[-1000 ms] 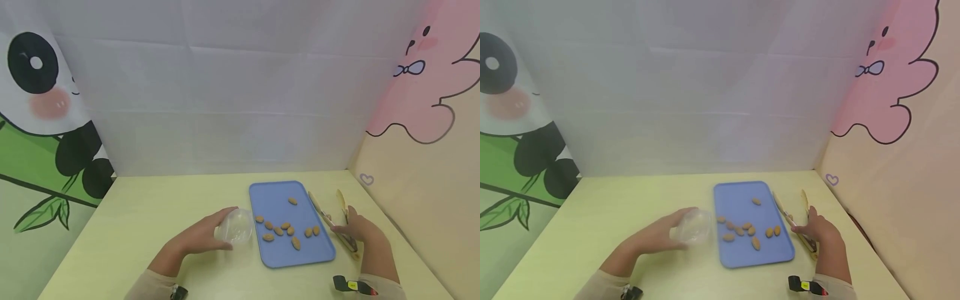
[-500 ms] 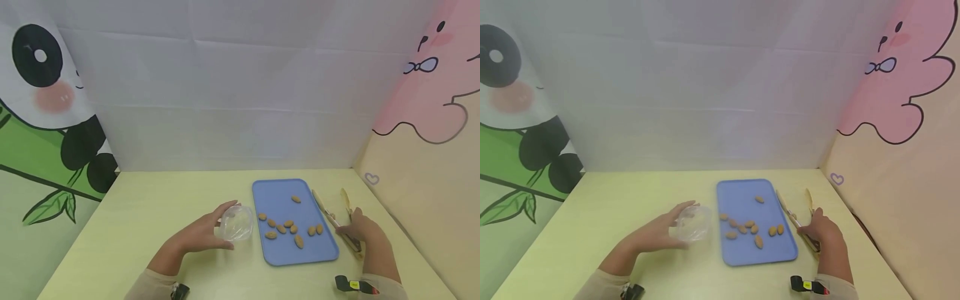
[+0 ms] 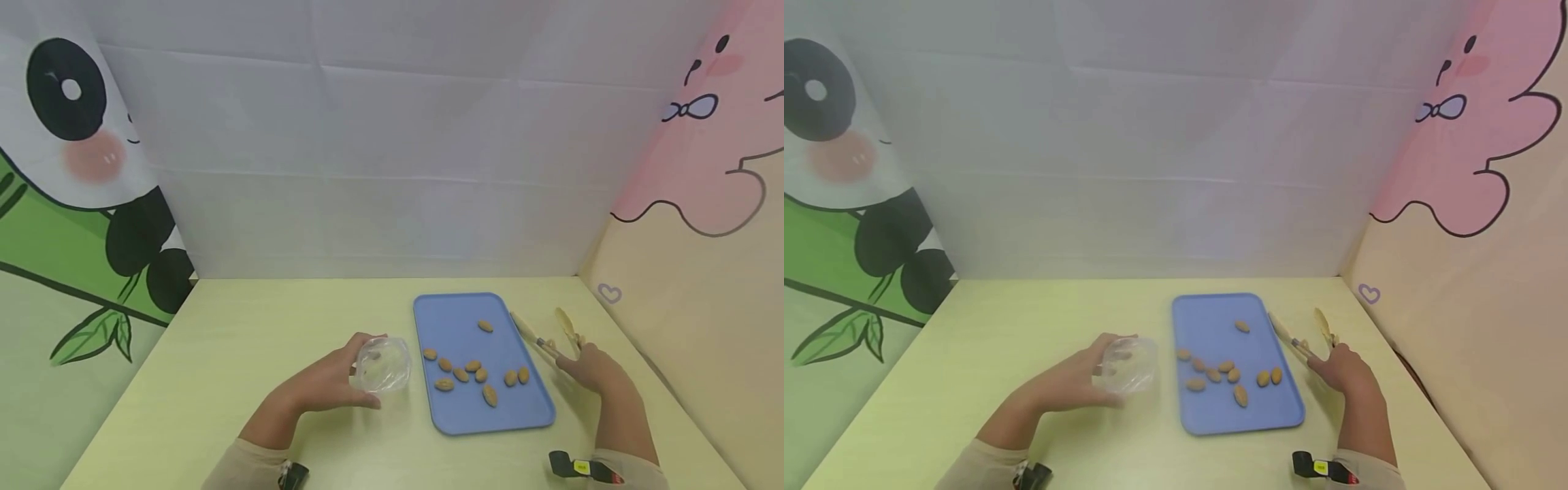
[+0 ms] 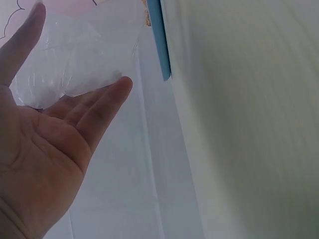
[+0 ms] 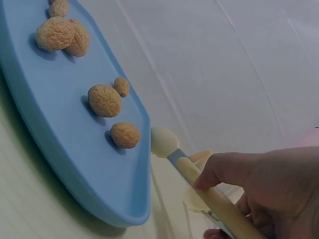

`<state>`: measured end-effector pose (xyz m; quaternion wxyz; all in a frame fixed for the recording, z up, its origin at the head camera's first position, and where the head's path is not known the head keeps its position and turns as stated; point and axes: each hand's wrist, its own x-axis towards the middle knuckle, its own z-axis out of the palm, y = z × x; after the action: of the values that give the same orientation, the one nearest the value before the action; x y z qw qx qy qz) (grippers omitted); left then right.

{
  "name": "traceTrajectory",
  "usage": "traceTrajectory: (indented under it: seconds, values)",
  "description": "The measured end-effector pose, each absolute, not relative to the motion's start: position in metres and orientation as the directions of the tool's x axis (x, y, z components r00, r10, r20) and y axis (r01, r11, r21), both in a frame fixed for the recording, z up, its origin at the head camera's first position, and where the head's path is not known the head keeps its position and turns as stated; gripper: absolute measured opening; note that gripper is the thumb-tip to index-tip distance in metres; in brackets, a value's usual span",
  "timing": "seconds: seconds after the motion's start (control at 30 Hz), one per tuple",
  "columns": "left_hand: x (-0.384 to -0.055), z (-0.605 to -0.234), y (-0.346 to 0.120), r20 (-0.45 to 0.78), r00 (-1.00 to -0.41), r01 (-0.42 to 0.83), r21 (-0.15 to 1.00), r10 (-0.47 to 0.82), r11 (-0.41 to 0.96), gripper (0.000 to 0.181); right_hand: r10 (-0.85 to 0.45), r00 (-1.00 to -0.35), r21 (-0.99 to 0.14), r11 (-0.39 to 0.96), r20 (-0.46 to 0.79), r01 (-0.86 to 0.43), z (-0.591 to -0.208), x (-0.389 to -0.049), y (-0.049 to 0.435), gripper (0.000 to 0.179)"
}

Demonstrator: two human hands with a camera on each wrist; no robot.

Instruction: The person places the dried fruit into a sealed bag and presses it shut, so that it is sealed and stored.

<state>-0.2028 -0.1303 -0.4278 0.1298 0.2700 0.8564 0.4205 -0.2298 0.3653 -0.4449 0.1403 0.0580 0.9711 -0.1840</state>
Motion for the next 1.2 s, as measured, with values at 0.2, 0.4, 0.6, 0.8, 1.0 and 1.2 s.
traceTrajectory:
  seconds: [0.2,0.4,0.6,0.8,1.0,1.2]
  values:
    - [-0.202,-0.429,-0.131,-0.002,-0.825,0.352,0.781,0.565,0.516,0.094,0.087,-0.958,-0.333,0.926,-0.274,0.18,-0.451,-0.231,0.369,0.113]
    - [-0.202,-0.429,-0.132,-0.02,-0.825,0.34,0.78,0.565,0.525,0.108,0.122,-0.967,-0.323,0.927,-0.222,0.191,-0.449,-0.231,0.373,0.118]
    - [-0.204,-0.43,-0.131,-0.013,-0.819,0.353,0.777,0.573,0.522,0.103,0.137,-0.972,-0.325,0.925,-0.19,0.194,-0.439,-0.229,0.377,0.124]
    - [-0.205,-0.431,-0.131,-0.019,-0.819,0.355,0.768,0.573,0.533,0.103,0.09,-0.993,-0.328,0.938,-0.079,0.112,-0.419,-0.224,0.365,0.109]
    - [-0.206,-0.431,-0.131,-0.023,-0.811,0.354,0.775,0.584,0.523,0.1,-0.025,-0.991,-0.408,0.912,-0.134,0.032,-0.403,-0.215,0.347,0.082]
    - [-0.207,-0.432,-0.131,-0.014,-0.803,0.366,0.778,0.596,0.511,0.099,-0.069,-0.985,-0.398,0.917,-0.159,0.001,-0.403,-0.212,0.334,0.077]
